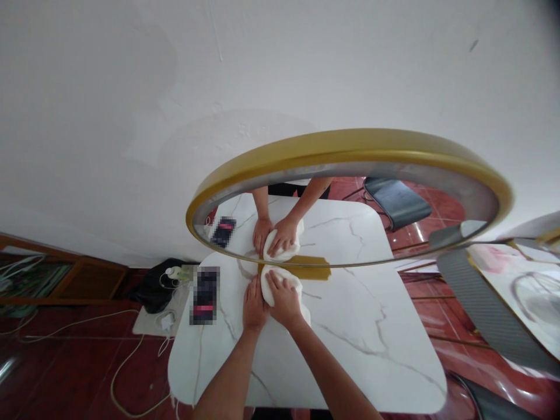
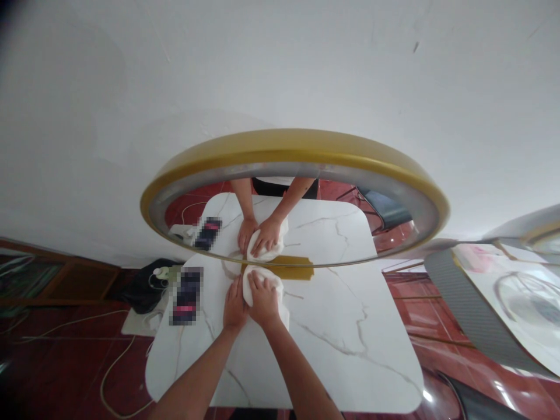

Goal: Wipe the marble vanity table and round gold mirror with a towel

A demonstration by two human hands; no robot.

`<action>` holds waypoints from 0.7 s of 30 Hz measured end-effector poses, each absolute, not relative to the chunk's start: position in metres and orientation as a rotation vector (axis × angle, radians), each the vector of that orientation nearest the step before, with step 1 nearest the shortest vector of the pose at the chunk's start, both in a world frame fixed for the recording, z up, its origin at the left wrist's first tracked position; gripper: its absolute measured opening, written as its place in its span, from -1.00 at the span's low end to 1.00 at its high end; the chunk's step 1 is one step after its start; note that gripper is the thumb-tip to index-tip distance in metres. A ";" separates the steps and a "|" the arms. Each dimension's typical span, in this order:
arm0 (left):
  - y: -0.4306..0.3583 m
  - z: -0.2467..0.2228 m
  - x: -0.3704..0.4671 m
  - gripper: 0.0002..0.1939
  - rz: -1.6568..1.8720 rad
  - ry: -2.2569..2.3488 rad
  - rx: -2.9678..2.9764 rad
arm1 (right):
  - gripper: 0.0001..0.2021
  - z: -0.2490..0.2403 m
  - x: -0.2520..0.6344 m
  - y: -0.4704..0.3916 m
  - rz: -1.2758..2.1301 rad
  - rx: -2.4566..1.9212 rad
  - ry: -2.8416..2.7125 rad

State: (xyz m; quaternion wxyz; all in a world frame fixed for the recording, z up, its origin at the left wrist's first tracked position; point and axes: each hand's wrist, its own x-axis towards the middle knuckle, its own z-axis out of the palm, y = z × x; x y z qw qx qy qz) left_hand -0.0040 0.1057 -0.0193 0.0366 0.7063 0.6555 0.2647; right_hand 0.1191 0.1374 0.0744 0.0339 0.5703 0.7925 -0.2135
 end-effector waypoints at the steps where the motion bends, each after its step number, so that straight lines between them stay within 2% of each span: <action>1: 0.106 -0.019 -0.004 -0.37 0.809 2.010 2.180 | -0.16 0.073 0.121 0.135 -0.652 1.746 2.433; 15: 0.106 -0.019 -0.004 -0.35 0.817 2.030 2.139 | -0.20 0.079 0.114 0.144 -0.649 1.738 2.419; 21: 0.106 -0.015 -0.002 -0.38 0.772 2.030 2.095 | -0.07 0.067 0.139 0.121 -0.521 1.828 2.342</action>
